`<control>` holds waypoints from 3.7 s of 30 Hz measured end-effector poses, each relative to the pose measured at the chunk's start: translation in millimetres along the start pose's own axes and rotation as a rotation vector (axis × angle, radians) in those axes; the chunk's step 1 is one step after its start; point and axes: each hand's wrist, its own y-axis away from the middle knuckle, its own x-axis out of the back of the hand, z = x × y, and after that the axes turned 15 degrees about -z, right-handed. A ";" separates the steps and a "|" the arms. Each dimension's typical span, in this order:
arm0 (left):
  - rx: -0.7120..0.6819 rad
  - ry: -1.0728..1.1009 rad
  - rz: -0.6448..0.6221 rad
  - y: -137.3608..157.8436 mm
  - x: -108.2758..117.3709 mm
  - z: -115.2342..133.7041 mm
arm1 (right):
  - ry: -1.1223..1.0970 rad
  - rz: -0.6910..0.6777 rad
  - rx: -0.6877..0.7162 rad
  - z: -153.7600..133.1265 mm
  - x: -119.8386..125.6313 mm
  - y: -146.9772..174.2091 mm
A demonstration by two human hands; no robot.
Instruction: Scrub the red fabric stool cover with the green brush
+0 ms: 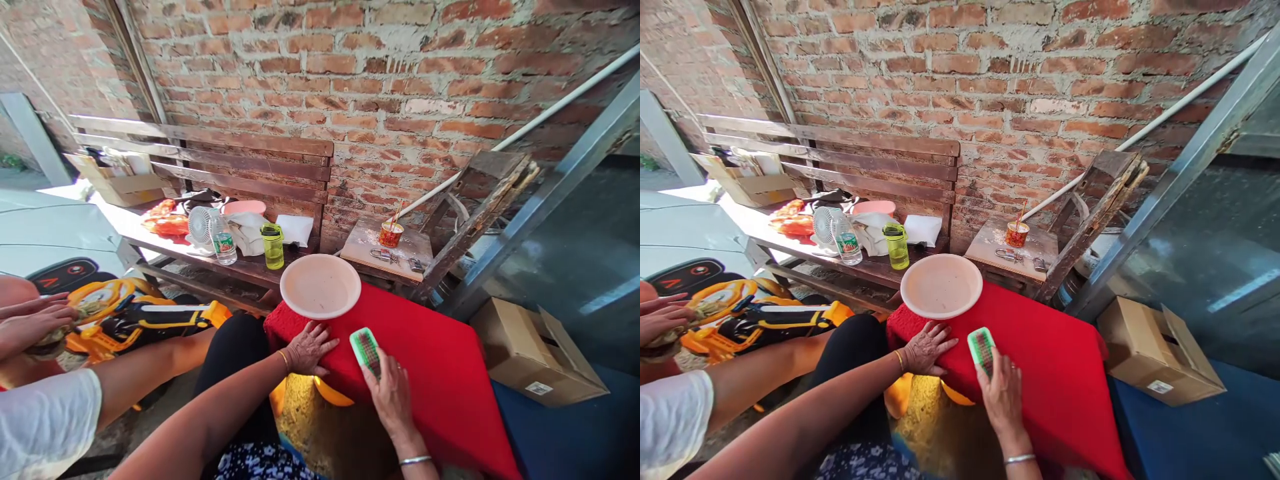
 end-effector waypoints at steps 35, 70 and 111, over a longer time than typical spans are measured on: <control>-0.032 0.015 0.006 0.0 -2.1 -2.9 | 0.102 0.016 -0.383 103.5 48.9 71.9; -0.139 0.246 0.217 -32.4 4.0 17.9 | 0.065 -0.303 -0.154 53.6 -6.9 -126.5; -0.178 0.066 0.422 -38.0 -6.3 7.0 | 0.050 -0.246 -0.743 116.9 75.1 -55.5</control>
